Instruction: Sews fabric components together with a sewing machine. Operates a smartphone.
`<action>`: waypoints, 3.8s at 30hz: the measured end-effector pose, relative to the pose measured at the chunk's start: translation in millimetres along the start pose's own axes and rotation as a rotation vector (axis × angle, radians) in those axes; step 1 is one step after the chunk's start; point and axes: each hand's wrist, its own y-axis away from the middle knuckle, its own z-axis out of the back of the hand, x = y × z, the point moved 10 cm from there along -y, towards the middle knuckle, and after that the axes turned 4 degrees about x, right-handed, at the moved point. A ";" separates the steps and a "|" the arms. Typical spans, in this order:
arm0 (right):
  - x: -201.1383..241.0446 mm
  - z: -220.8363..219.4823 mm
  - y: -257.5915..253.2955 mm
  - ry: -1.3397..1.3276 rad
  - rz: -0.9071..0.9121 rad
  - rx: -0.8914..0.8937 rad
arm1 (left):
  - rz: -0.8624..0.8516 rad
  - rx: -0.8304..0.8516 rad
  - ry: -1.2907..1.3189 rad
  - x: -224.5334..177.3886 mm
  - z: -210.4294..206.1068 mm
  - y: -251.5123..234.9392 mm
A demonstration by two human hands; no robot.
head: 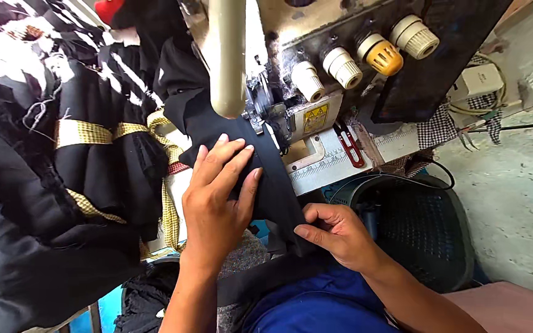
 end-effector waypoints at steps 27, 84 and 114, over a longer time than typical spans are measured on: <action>23.6 6.0 -83.4 0.229 0.070 -0.212 | -0.046 -0.066 0.070 69.6 20.0 -70.8; 41.0 24.8 -26.9 0.533 0.178 -0.209 | 0.675 0.132 1.527 -12.8 -63.6 98.3; -17.0 -6.8 24.8 0.059 -0.172 0.015 | 0.553 0.211 1.265 -38.1 -92.7 155.1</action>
